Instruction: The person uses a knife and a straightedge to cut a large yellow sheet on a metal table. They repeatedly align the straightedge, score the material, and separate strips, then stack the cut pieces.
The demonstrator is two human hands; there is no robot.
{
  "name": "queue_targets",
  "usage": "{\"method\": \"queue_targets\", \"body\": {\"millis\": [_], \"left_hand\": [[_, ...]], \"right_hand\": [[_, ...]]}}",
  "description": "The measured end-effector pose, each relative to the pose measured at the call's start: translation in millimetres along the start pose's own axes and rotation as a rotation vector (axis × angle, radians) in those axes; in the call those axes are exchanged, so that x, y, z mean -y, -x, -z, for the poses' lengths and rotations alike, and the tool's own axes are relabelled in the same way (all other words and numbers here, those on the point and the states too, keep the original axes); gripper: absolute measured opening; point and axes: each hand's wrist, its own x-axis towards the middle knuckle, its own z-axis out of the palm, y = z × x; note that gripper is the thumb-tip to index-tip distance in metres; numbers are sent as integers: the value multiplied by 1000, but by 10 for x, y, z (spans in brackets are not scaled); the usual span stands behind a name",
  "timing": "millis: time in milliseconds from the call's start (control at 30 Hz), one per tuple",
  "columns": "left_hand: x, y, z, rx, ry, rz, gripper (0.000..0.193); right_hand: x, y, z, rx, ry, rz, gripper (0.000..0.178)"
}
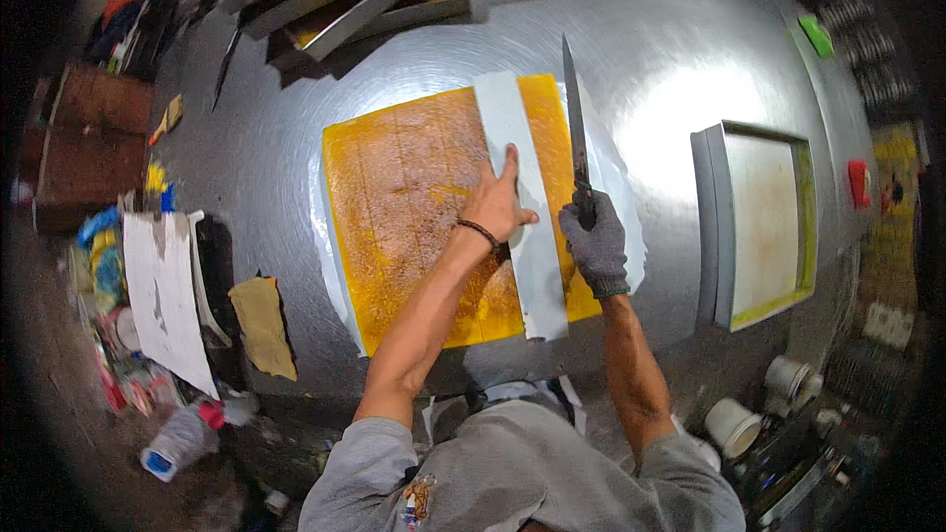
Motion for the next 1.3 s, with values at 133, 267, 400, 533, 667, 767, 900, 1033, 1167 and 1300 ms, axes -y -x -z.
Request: {"method": "queue_targets", "body": {"millis": [133,267,400,533,667,767,900,1033,1167,1300], "left_hand": [[113,-85,-85,-54,-23,-40,127],[149,-136,-115,-74,-88,-92,124],[295,-192,-144,-100,-122,-119,125],[308,-241,-180,-115,-95,-174,125],[201,-197,-135,-102,-127,-146,124],[323,-225,-146,-119,-137,-171,124],[138,-183,-125,-111,-175,-104,124],[312,-224,-128,-111,-120,-126,127],[129,-164,-111,-117,-190,-102,124],[170,-173,-112,-95,-171,-106,124]], "right_hand": [[-355,579,315,9,-18,-158,32],[-811,1301,558,30,17,-189,29],[-660,1679,504,34,-62,-281,28],[-871,1815,277,14,-274,-319,25],[-994,1794,108,-37,-351,-292,26],[-709,1789,256,24,-310,-411,28],[-474,1702,408,-89,71,-88,35],[-158,1175,401,-62,87,311,49],[74,433,142,50,172,314,55],[151,-67,-160,96,220,303,56]]}}
